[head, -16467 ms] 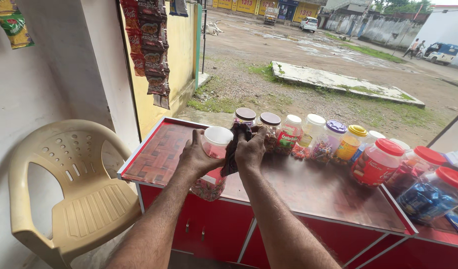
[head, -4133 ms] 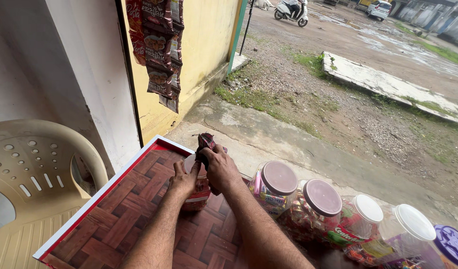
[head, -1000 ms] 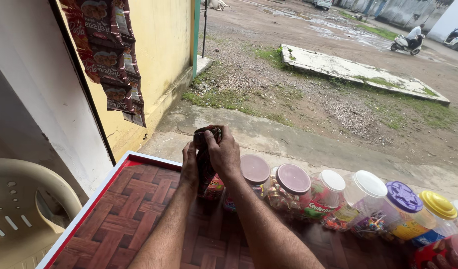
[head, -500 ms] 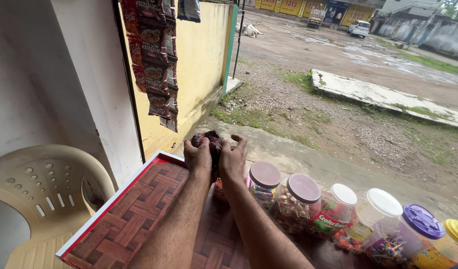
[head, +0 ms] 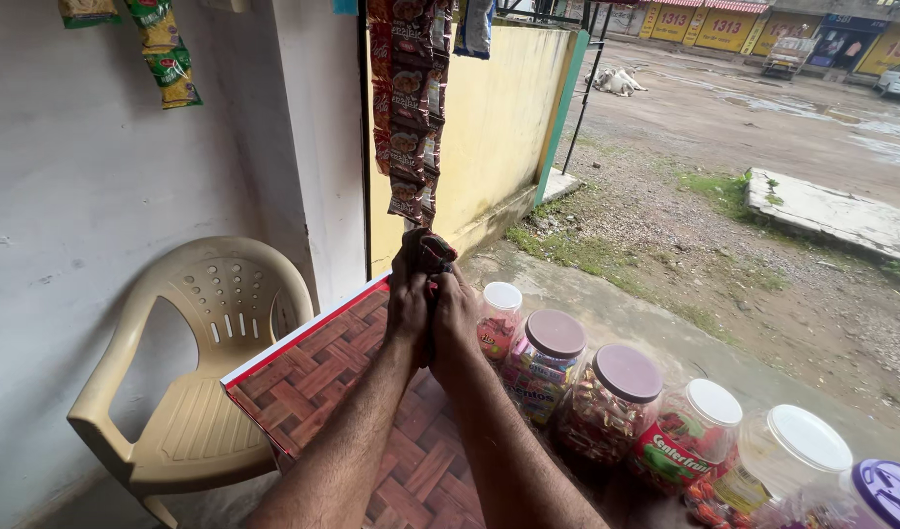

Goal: The person wipes the exterior of several large plastic jars containing candies using a patterned cloth. They move the jars from a display shelf to a counter, clean them, and then return them to the shelf. The task involves repetitive wiping motions on the jars' surfaces.

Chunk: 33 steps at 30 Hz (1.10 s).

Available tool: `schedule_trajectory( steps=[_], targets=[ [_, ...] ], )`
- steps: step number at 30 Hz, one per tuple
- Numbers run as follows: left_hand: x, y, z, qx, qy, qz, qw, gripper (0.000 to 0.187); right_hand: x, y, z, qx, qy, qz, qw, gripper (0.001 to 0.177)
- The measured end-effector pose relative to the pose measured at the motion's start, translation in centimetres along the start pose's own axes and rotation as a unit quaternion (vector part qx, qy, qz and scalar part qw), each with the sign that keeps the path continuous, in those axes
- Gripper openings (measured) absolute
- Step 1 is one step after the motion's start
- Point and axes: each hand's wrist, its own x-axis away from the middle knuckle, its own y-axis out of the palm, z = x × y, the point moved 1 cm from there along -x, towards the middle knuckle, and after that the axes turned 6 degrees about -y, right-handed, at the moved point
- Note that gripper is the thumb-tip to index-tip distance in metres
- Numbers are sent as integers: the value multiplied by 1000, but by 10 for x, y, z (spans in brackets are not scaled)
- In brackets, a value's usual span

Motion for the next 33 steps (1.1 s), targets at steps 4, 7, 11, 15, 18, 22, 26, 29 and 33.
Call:
schedule_trajectory(
  steps=[4,7,11,15,18,22,26,29,33],
  targets=[
    [40,-16,21,-56,-48,-5,997,66,8,38,-13,-93,99,25,990,44],
    [67,-58,53,-139,-31,93,985,69,49,76,-14,-108,143,-73,981,50],
    [105,-148,106,-374,105,234,891,58,127,145,-8,-66,196,-155,966,50],
    [174,-239,152,-277,167,397,859,82,210,214,13,-65,191,-335,920,58],
    [245,-298,176,-272,267,464,800,76,281,258,26,-45,192,-398,896,69],
    [333,-351,205,-202,237,405,860,68,388,298,18,-146,119,-455,870,77],
    [416,-363,222,-64,73,300,949,72,446,347,9,-97,238,-377,890,83],
    [464,-377,237,-49,126,304,943,71,486,371,6,-87,263,-367,888,83],
    [501,-446,254,-188,117,459,860,65,543,403,6,-6,286,-405,868,76]
  ],
)
